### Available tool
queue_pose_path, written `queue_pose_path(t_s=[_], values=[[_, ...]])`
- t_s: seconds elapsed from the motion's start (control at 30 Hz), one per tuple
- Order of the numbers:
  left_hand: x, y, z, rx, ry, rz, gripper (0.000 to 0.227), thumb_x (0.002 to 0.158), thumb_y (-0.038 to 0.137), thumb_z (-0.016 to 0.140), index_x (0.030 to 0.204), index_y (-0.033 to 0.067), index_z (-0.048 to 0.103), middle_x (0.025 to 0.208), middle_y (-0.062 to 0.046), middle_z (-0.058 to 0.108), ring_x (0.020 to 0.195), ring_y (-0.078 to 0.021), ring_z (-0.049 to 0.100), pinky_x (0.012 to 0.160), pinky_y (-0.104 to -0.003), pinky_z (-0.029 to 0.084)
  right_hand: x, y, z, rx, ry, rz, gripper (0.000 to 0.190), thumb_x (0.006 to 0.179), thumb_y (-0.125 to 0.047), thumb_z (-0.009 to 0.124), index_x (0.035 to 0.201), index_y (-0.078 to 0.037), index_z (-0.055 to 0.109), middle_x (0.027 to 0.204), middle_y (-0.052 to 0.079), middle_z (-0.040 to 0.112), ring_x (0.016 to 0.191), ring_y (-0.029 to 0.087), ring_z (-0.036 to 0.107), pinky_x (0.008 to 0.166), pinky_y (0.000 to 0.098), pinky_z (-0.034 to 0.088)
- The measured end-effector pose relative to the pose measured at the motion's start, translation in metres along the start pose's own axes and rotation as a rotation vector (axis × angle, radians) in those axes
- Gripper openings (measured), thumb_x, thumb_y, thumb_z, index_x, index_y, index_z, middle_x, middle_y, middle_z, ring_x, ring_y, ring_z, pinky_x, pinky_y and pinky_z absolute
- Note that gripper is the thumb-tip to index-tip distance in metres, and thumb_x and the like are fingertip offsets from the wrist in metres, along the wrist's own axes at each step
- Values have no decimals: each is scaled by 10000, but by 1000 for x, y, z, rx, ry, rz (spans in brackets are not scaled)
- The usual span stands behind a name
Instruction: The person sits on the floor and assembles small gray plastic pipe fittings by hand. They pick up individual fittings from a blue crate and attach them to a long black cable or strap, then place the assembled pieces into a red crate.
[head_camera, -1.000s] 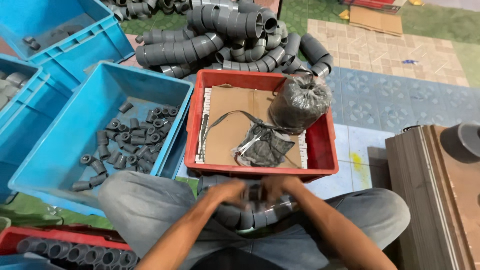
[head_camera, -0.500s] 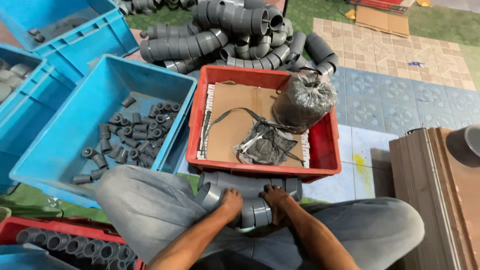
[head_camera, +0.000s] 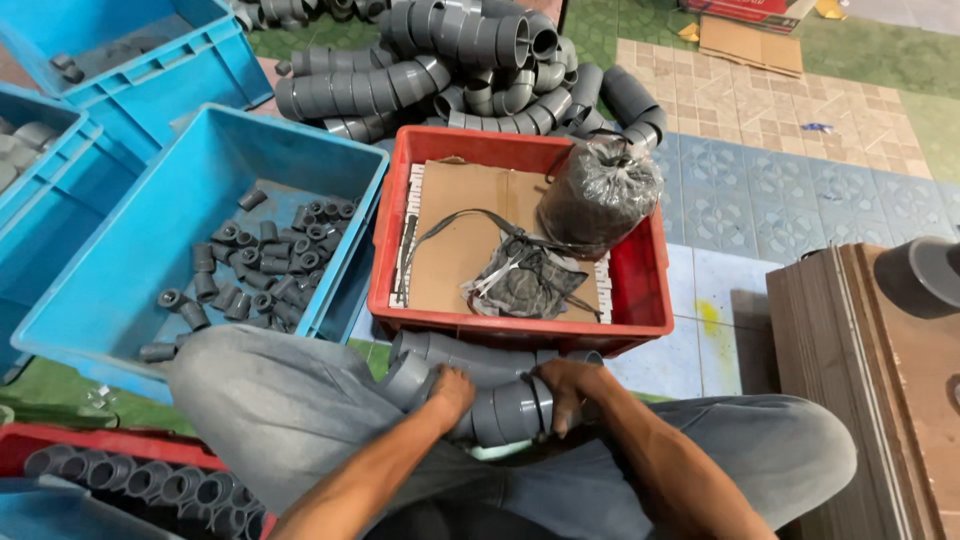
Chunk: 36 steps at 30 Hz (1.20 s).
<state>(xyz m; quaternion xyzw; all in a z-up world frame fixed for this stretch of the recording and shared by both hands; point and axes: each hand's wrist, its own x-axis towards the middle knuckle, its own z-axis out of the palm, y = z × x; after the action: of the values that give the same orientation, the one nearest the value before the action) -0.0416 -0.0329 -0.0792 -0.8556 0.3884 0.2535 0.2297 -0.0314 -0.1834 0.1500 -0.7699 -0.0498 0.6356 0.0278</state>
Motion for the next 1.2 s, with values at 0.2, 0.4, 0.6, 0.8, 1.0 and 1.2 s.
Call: queue_pose_path(t_s=[0.2, 0.4, 0.6, 0.8, 1.0, 1.2], values=[[-73, -35, -51, -333, 103, 82, 383, 914, 102, 557, 1289, 21, 558, 1138, -238, 700, 1063, -427, 665, 833, -599, 507, 79, 90, 17, 61, 438, -355, 1216, 300, -487, 970, 1390, -162, 539, 1255, 165, 660, 1253, 335, 578, 1051, 462, 490], [-143, -112, -134, -778, 99, 250, 1232, 567, 388, 920, 1431, -178, 249, 1357, -405, 487, 1253, -535, 505, 1059, -623, 428, 25, 90, -3, 95, 580, -351, 1276, 347, -576, 955, 1457, -218, 436, 1307, 183, 621, 1291, 365, 538, 1128, 477, 421], [-154, -141, -119, -914, 208, 145, 1125, 435, 438, 953, 1331, 39, 402, 1313, -211, 589, 1234, -405, 569, 1041, -508, 472, -67, 42, -24, 146, 650, -443, 1059, 420, -451, 939, 1330, -79, 544, 1234, 255, 656, 1240, 434, 563, 1071, 511, 463], [-191, -156, -152, -1024, 205, 71, 1041, 476, 347, 950, 1326, 17, 448, 1233, -256, 629, 1183, -433, 600, 999, -523, 498, -128, 28, -45, 106, 677, -387, 957, 458, -427, 933, 1278, -75, 586, 1127, 245, 709, 1148, 412, 643, 996, 512, 511], [-229, -181, -219, -1092, 302, 25, 1037, 471, 365, 934, 1358, 71, 483, 1243, -248, 637, 1202, -446, 589, 992, -528, 487, -165, 48, -80, 130, 809, -497, 918, 385, -424, 980, 1178, -100, 650, 1033, 200, 752, 1055, 379, 704, 909, 496, 552], [-241, -224, -257, -1097, 525, -2, 1053, 454, 372, 939, 1362, 96, 484, 1265, -264, 625, 1226, -472, 553, 1010, -559, 463, -219, 35, -120, 150, 911, -609, 876, 392, -387, 965, 1148, -45, 683, 1021, 229, 757, 1032, 395, 712, 878, 501, 559]])
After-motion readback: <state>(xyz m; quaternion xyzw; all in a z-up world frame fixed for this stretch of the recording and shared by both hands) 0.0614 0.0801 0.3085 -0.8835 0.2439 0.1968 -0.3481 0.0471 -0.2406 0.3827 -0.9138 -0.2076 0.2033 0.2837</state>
